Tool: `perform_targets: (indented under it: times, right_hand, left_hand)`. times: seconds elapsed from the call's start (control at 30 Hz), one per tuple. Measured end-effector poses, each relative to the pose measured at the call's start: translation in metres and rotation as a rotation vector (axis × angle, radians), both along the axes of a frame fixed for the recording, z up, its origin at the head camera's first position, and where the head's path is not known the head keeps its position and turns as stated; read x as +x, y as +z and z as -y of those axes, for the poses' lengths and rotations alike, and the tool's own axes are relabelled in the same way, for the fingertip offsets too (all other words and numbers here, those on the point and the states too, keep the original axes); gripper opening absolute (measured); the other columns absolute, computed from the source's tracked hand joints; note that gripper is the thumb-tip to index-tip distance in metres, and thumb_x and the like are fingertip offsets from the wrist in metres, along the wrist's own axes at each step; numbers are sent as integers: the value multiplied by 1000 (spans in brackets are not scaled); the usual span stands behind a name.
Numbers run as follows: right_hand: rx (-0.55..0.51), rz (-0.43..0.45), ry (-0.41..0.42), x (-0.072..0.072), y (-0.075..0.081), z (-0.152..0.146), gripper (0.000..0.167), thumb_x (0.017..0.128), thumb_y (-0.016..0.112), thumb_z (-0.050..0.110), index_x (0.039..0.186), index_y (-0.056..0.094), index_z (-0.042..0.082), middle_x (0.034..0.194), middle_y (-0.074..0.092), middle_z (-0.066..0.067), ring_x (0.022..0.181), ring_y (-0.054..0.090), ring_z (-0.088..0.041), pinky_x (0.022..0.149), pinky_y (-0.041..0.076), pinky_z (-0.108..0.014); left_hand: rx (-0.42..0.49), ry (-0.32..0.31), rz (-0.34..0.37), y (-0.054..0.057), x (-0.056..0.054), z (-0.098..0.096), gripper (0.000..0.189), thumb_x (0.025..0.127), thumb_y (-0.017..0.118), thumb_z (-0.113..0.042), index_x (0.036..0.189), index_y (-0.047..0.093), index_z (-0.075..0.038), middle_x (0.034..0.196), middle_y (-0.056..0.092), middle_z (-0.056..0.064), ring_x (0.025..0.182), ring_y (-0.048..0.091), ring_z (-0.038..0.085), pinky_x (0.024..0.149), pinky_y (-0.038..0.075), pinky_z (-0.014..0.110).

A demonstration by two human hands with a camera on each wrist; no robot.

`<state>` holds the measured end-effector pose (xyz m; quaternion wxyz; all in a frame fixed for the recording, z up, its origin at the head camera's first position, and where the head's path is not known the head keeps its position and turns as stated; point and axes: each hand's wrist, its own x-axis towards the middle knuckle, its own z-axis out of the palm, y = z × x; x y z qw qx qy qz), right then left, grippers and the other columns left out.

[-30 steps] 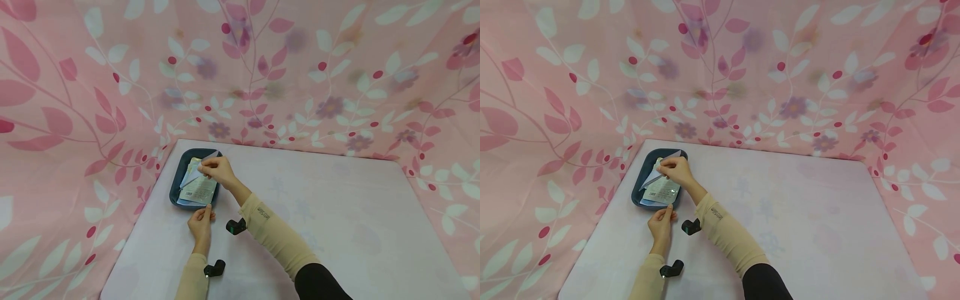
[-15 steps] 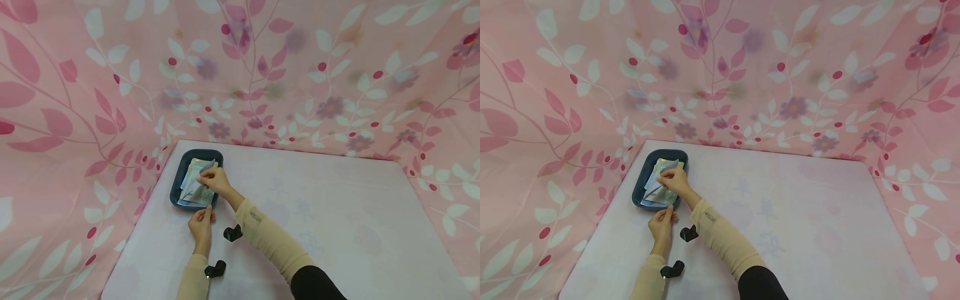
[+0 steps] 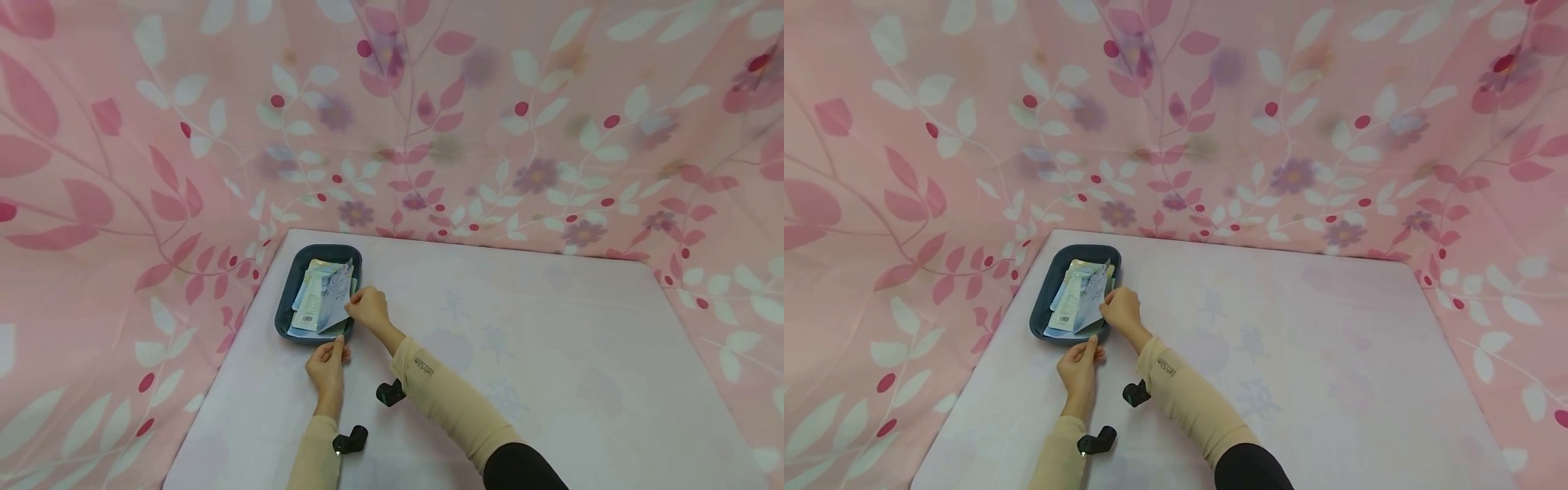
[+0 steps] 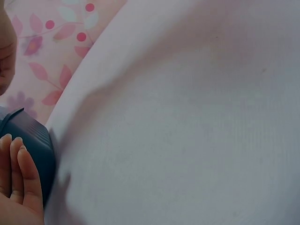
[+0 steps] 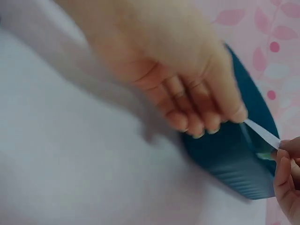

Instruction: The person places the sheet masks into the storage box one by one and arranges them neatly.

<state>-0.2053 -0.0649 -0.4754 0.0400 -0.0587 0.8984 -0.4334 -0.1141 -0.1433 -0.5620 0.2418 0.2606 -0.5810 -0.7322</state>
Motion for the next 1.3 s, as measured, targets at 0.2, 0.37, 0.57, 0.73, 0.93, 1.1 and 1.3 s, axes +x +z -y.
perform_targets:
  times: [0.2, 0.37, 0.57, 0.73, 0.93, 1.1, 1.3]
  right_hand:
    - [64, 8, 48, 5, -14, 3, 10, 81, 73, 11, 80, 73, 1, 78, 69, -7, 64, 56, -13, 54, 48, -21]
    - [70, -7, 86, 9, -17, 7, 10, 80, 74, 12, 76, 74, 3, 72, 68, -4, 61, 52, -9, 50, 44, -17]
    - [10, -12, 74, 11, -21, 2, 16, 79, 77, 17, 73, 74, 3, 69, 68, -4, 56, 53, -7, 45, 42, -15]
    - [-114, -51, 67, 11, -27, -9, 16, 80, 75, 14, 74, 71, -1, 68, 67, -7, 54, 51, -4, 45, 40, -12]
    - [-182, -97, 98, 10, -28, -22, 15, 81, 72, 11, 76, 69, -2, 66, 65, -9, 54, 48, -4, 46, 40, -12]
    - [-171, -109, 128, 11, -29, -31, 16, 83, 72, 12, 77, 70, -2, 67, 66, -9, 54, 50, -4, 46, 41, -13]
    - [-152, -167, 179, 15, -29, -50, 15, 84, 71, 12, 81, 70, -3, 73, 68, -10, 63, 61, -13, 54, 49, -17]
  left_hand:
    - [-1, -8, 6, 5, 2, 0, 25, 85, 70, -7, 80, 62, 16, 62, 65, 9, 51, 62, 8, 50, 56, 22]
    - [4, -8, -2, 0, 0, -1, 24, 84, 71, -8, 77, 62, 13, 59, 64, 4, 50, 62, 8, 50, 56, 21]
    - [15, -20, -7, 1, -1, -1, 24, 85, 70, -6, 81, 62, 17, 61, 65, 9, 50, 61, 8, 49, 56, 22]
    - [7, -28, 1, 3, 0, -1, 25, 86, 68, -5, 85, 62, 19, 66, 66, 18, 51, 61, 8, 49, 56, 23]
    - [1, -20, 22, 2, -2, -1, 25, 85, 70, -6, 82, 62, 18, 65, 66, 17, 51, 61, 7, 50, 56, 21]
    - [-6, -17, -10, 1, -2, -1, 24, 85, 69, -3, 81, 61, 19, 61, 64, 8, 50, 61, 6, 48, 55, 19]
    - [-45, -47, -12, 2, 2, -2, 23, 85, 69, -4, 83, 63, 18, 62, 64, 5, 51, 60, 6, 49, 55, 18]
